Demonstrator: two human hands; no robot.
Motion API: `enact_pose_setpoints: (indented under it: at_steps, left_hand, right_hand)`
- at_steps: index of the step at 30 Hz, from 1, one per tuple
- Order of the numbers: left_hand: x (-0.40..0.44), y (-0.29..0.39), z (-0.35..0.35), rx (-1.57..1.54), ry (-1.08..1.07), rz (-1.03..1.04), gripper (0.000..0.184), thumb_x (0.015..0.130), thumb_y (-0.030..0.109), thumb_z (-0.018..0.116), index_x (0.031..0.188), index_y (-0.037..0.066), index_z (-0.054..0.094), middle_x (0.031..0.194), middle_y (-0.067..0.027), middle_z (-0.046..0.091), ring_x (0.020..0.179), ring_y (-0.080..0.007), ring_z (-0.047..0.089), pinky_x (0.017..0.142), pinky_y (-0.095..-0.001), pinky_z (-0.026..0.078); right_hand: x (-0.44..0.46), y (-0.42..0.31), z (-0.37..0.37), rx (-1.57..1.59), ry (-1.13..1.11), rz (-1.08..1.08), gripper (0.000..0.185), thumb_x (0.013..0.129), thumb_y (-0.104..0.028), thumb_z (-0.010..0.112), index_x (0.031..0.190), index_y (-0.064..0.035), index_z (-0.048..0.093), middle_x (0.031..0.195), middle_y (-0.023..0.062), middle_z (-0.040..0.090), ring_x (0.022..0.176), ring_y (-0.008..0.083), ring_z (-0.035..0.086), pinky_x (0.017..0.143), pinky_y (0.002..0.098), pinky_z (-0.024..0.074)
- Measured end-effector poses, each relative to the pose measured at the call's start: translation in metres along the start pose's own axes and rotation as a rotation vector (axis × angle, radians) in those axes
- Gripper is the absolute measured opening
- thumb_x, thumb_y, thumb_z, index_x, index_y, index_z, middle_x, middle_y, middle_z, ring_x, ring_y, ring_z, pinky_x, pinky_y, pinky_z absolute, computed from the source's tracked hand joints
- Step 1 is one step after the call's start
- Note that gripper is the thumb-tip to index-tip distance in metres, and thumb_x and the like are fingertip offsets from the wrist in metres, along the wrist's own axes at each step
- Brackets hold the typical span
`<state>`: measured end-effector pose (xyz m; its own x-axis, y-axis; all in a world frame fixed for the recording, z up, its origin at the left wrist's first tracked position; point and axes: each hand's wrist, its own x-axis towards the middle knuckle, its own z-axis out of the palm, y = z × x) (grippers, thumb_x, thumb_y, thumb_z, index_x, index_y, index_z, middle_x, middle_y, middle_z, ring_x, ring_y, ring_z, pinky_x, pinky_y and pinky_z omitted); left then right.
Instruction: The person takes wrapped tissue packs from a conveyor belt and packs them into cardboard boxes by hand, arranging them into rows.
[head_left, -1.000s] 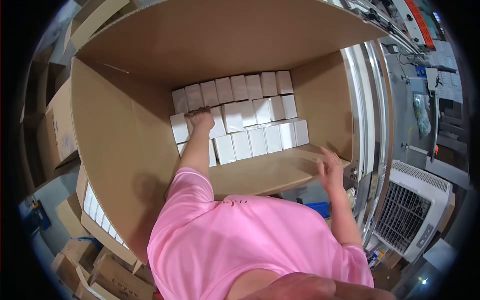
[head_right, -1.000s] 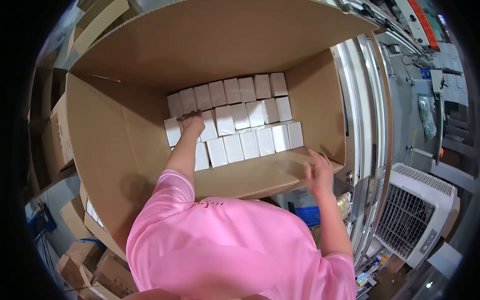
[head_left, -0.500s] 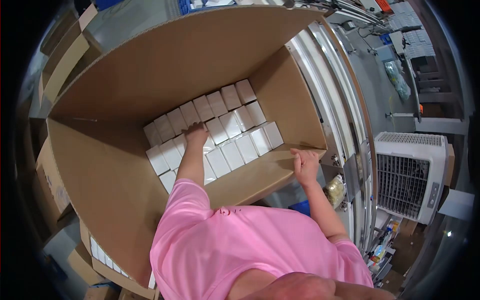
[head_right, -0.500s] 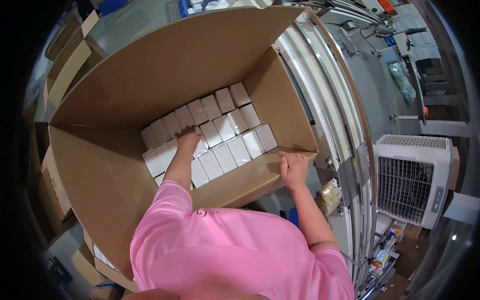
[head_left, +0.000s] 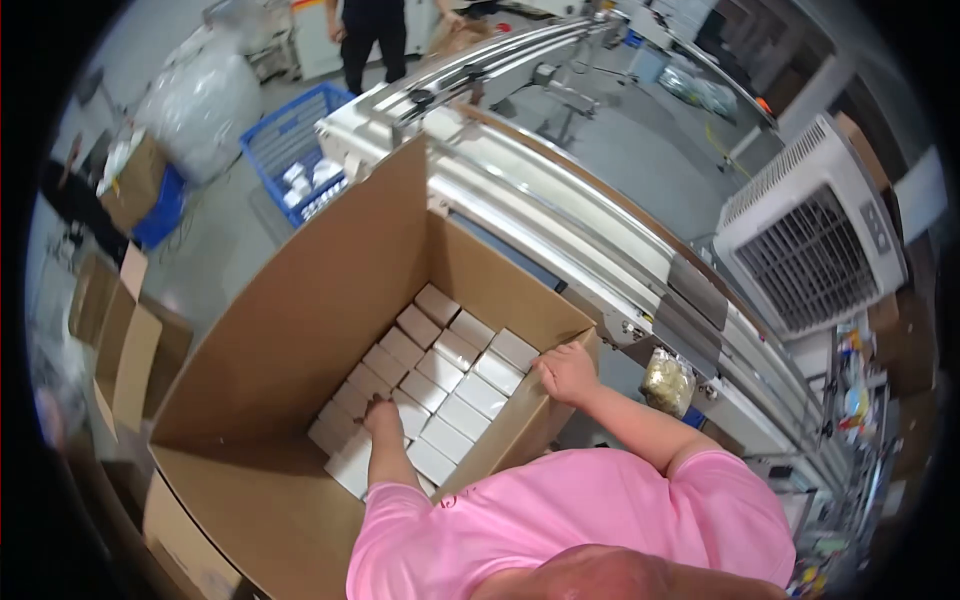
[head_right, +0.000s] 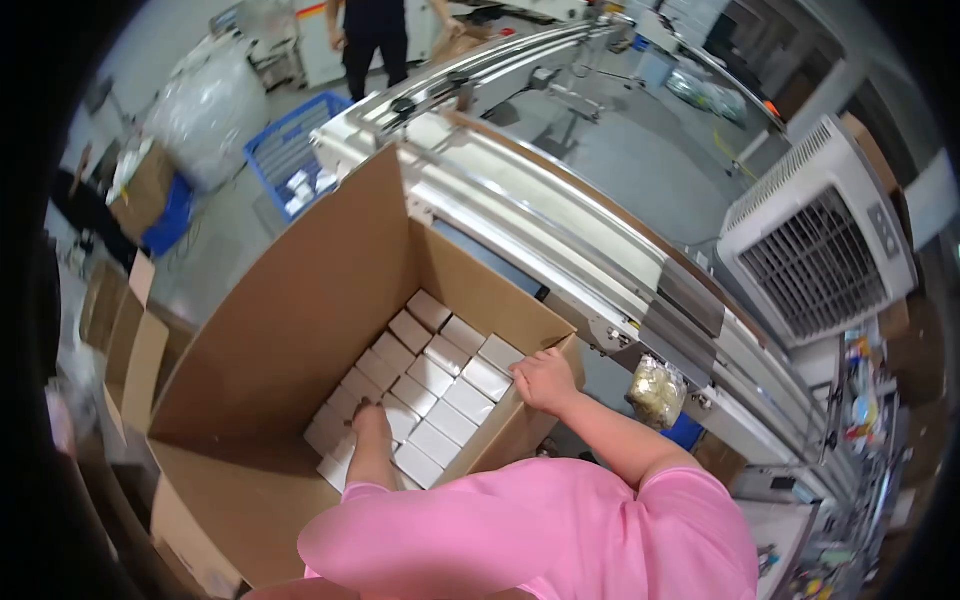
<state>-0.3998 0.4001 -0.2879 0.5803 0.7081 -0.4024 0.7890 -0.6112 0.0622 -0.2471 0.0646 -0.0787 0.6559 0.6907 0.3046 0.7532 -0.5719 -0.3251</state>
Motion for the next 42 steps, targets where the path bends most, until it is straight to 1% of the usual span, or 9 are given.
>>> enact_pose_setpoints:
  at_steps: [3,9,12,17,21,29,32,34,42]
  left_hand:
    - [-0.018,0.013,-0.03,-0.255,-0.098,0.007,0.043,0.092,0.04,0.046,0.119,0.007,0.051,0.117,-0.0183,0.059,0.105,-0.0336,0.059,0.098,-0.0512,0.038]
    - [0.014,-0.005,0.0,-0.017,-0.425,0.131,0.068,0.083,0.048,0.055,0.134,0.004,0.043,0.131,-0.0263,0.049,0.116,-0.04,0.051,0.099,-0.039,0.042]
    - [-0.01,0.005,-0.024,-0.08,-0.22,0.033,0.055,0.087,0.038,0.056,0.127,0.001,0.052,0.122,-0.0245,0.056,0.114,-0.039,0.053,0.098,-0.039,0.042]
    - [-0.014,0.034,-0.058,-0.765,-0.025,0.115,0.055,0.088,0.029,0.061,0.131,-0.003,0.047,0.12,-0.019,0.059,0.111,-0.0274,0.057,0.095,-0.0341,0.043]
    - [-0.099,0.145,-0.139,-0.979,-0.005,0.255,0.051,0.091,0.022,0.06,0.133,-0.003,0.045,0.121,-0.0163,0.058,0.11,-0.0202,0.055,0.095,-0.0311,0.042]
    - [-0.223,0.275,-0.154,-0.661,-0.183,0.421,0.054,0.088,0.034,0.064,0.129,0.002,0.051,0.106,-0.0191,0.066,0.098,-0.0273,0.064,0.084,-0.0341,0.049]
    - [-0.239,0.3,-0.144,-0.092,-0.062,0.368,0.053,0.081,0.045,0.067,0.12,0.009,0.059,0.09,-0.0191,0.068,0.085,-0.0346,0.066,0.073,-0.0378,0.052]
    - [-0.229,0.293,-0.126,-0.138,0.064,0.385,0.05,0.076,0.053,0.068,0.104,0.012,0.066,0.079,-0.0175,0.067,0.076,-0.0363,0.065,0.066,-0.0417,0.051]
    - [-0.218,0.294,-0.109,0.006,0.201,0.484,0.051,0.075,0.057,0.067,0.089,0.008,0.066,0.06,-0.0134,0.063,0.057,-0.0334,0.063,0.054,-0.0418,0.049]
  right_hand:
    - [-0.002,0.001,0.001,-0.008,0.035,-0.026,0.016,0.08,-0.018,0.055,0.075,-0.0125,0.068,0.069,0.0019,0.064,0.066,0.0198,0.056,0.068,0.0353,0.0391]
    - [-0.007,0.008,0.006,0.035,0.034,-0.023,0.013,0.078,-0.02,0.058,0.077,-0.0135,0.069,0.068,0.0005,0.062,0.068,0.0194,0.055,0.07,0.0346,0.0383]
    - [-0.009,0.013,0.002,0.159,0.073,-0.073,0.014,0.078,-0.024,0.061,0.083,-0.0135,0.069,0.074,0.0005,0.063,0.074,0.0189,0.056,0.073,0.0346,0.038]
    - [-0.012,0.032,-0.024,0.51,-0.164,-0.248,0.04,0.084,-0.036,0.06,0.113,-0.0086,0.062,0.096,0.0061,0.065,0.084,0.0255,0.059,0.086,0.0388,0.0397]
    - [-0.006,0.062,-0.063,1.073,-0.411,-0.008,0.043,0.089,-0.035,0.056,0.121,-0.0065,0.057,0.109,0.0126,0.064,0.101,0.0319,0.057,0.089,0.0411,0.0423]
    - [-0.044,0.207,-0.198,0.591,0.337,0.262,0.024,0.085,-0.017,0.059,0.106,-0.0072,0.062,0.098,0.013,0.065,0.091,0.0315,0.06,0.085,0.0402,0.0454]
    - [-0.083,0.272,-0.23,0.377,0.515,0.545,0.022,0.085,-0.013,0.056,0.105,-0.004,0.062,0.104,0.013,0.063,0.1,0.0319,0.057,0.091,0.0409,0.0424]
    - [-0.111,0.308,-0.242,0.103,0.587,0.633,0.028,0.085,-0.019,0.059,0.11,-0.0047,0.06,0.112,0.0136,0.06,0.106,0.0318,0.053,0.093,0.0435,0.0399]
    - [-0.129,0.338,-0.224,-0.265,0.294,0.792,0.04,0.088,-0.031,0.058,0.122,-0.0103,0.053,0.121,0.0085,0.054,0.117,0.0292,0.045,0.106,0.0516,0.024]
